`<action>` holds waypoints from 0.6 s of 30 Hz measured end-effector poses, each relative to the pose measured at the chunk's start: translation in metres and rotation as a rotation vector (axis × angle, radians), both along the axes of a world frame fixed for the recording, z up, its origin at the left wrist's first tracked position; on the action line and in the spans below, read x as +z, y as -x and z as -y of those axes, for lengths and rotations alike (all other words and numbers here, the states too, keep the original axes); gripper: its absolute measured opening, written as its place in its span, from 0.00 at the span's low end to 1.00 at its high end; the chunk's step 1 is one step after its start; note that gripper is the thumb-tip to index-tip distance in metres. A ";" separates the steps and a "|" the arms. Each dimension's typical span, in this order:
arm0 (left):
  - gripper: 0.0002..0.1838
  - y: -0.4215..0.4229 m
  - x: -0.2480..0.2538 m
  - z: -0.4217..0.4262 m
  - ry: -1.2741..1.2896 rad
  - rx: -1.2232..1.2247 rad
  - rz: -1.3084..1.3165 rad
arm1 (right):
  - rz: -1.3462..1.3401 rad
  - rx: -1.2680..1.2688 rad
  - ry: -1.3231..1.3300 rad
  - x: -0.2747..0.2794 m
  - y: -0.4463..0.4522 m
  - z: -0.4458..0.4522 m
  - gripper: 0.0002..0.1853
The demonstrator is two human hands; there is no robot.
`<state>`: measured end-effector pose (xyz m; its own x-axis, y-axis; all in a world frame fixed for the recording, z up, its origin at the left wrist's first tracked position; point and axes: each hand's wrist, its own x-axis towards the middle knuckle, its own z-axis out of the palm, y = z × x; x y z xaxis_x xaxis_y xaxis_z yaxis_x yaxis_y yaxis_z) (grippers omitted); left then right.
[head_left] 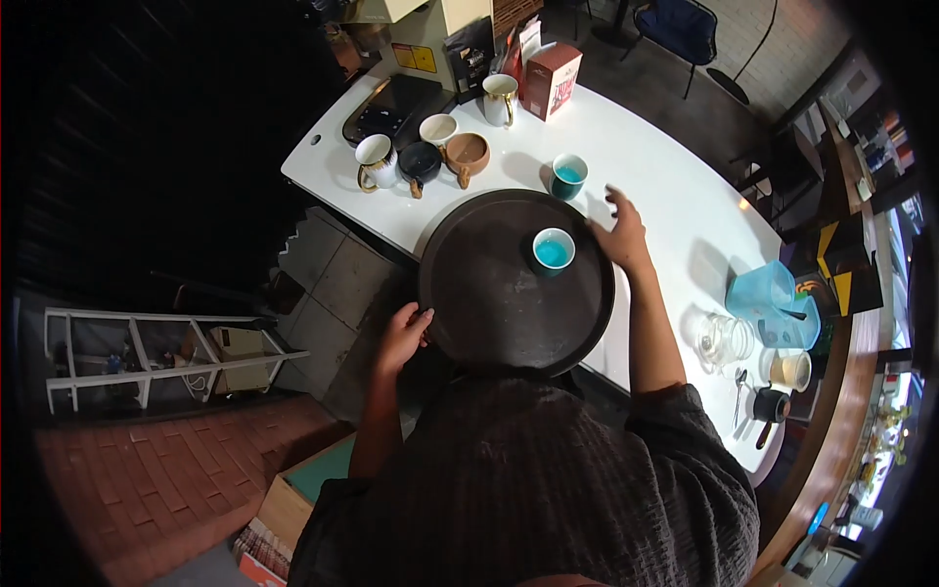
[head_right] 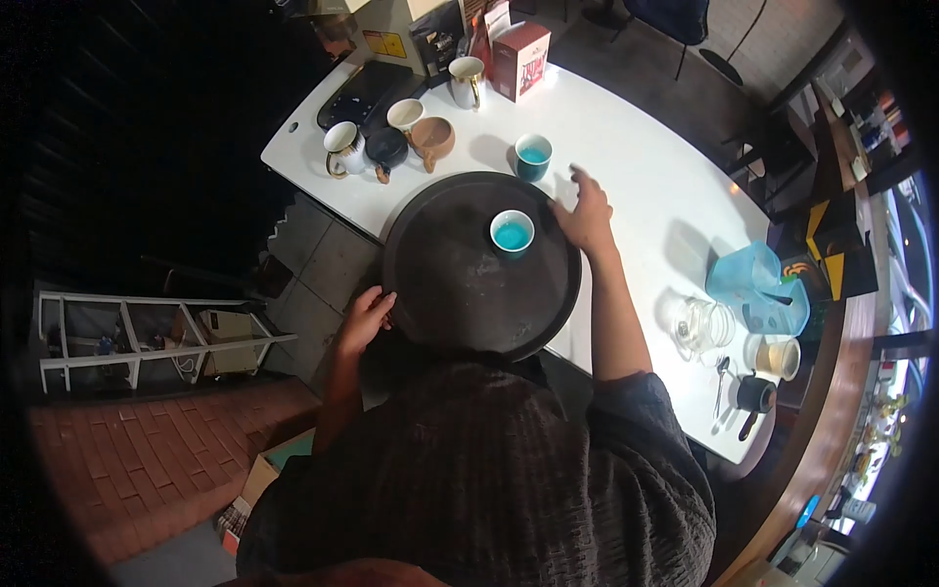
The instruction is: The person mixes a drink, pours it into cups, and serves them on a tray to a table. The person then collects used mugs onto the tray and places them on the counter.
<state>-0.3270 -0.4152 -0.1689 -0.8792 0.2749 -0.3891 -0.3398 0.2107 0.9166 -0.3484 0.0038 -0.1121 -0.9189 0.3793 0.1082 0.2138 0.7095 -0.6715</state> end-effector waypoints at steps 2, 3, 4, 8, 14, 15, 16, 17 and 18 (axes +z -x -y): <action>0.12 -0.001 0.003 -0.004 0.011 0.016 -0.022 | -0.126 0.024 0.041 -0.004 0.030 -0.003 0.45; 0.13 -0.001 0.004 -0.005 0.027 0.025 -0.035 | -0.243 0.042 0.087 -0.005 0.042 -0.002 0.48; 0.13 -0.002 0.004 -0.007 0.028 0.030 -0.043 | -0.250 0.047 0.089 -0.006 0.053 -0.001 0.48; 0.26 -0.003 -0.014 -0.004 0.165 0.088 -0.064 | -0.124 0.174 0.148 -0.009 0.078 0.006 0.52; 0.32 -0.012 -0.005 -0.001 0.115 0.008 -0.086 | -0.112 0.024 0.100 -0.011 0.086 0.004 0.42; 0.33 -0.013 -0.012 0.004 0.028 -0.056 -0.071 | -0.133 -0.010 0.087 -0.007 0.087 0.001 0.41; 0.34 -0.013 -0.012 0.006 -0.059 -0.114 -0.059 | -0.158 -0.039 0.073 0.003 0.087 0.002 0.40; 0.34 -0.013 -0.013 0.007 -0.060 -0.110 -0.060 | -0.168 -0.043 0.047 0.014 0.086 0.000 0.40; 0.35 -0.012 -0.005 0.004 -0.110 -0.127 -0.060 | -0.201 -0.040 0.015 0.018 0.090 -0.006 0.40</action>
